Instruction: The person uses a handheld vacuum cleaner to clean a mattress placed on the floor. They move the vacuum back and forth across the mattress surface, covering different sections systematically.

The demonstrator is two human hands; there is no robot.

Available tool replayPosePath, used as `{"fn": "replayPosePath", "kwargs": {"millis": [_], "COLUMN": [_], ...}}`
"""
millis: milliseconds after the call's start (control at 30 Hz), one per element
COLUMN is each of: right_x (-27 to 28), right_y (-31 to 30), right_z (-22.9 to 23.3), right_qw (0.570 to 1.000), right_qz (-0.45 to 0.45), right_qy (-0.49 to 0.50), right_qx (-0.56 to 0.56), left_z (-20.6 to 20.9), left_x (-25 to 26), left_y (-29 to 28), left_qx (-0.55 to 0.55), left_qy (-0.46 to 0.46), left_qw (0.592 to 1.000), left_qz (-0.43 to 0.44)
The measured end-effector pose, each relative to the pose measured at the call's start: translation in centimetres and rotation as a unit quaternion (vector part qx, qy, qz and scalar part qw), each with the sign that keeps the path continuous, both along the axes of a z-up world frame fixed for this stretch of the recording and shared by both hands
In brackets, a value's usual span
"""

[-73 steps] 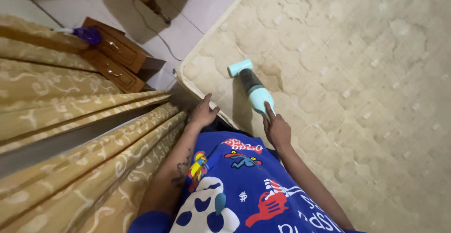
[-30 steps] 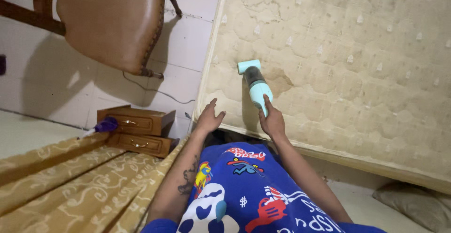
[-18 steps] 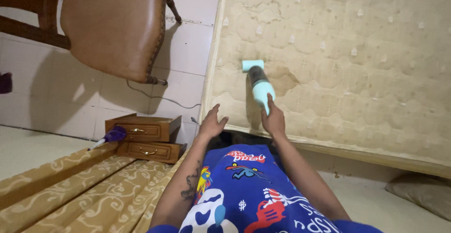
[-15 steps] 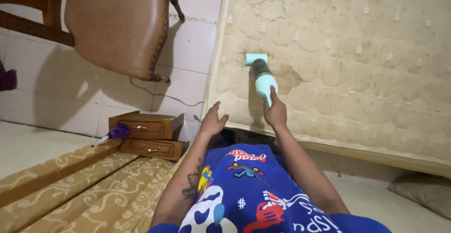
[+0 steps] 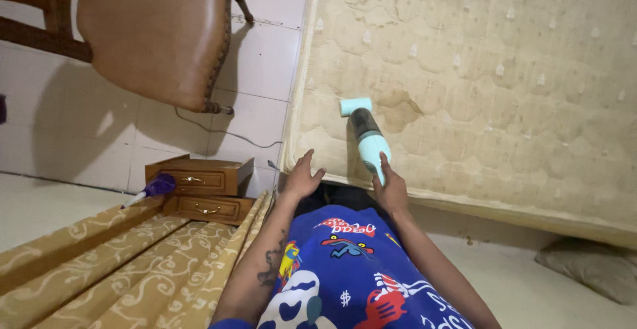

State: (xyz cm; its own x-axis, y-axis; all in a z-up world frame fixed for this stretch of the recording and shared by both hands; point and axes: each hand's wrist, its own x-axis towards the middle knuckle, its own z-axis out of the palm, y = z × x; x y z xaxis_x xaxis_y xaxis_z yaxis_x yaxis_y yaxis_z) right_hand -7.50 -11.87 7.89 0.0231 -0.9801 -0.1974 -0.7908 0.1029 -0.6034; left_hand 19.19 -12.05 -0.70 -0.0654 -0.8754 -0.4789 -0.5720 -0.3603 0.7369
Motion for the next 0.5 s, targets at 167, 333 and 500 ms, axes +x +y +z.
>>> {"fn": "replayPosePath", "kwargs": {"millis": [167, 333, 500], "right_x": [-0.5, 0.2, -0.3], "right_y": [-4.2, -11.3, -14.7], "right_z": [-1.3, -2.3, -2.4], "right_qw": [0.999, 1.0, 1.0], "right_qz": [-0.018, -0.006, 0.009], "right_qy": [0.019, 0.022, 0.011], "right_qx": [0.031, 0.013, 0.025], "left_z": [0.1, 1.4, 2.3], "left_x": [1.3, 2.1, 1.6], "left_y": [0.1, -1.3, -2.5], "left_qx": [0.004, -0.029, -0.064], "left_qy": [-0.025, -0.023, -0.035], "left_qw": [0.999, 0.997, 0.995], "left_qz": [0.035, 0.061, 0.073]}}
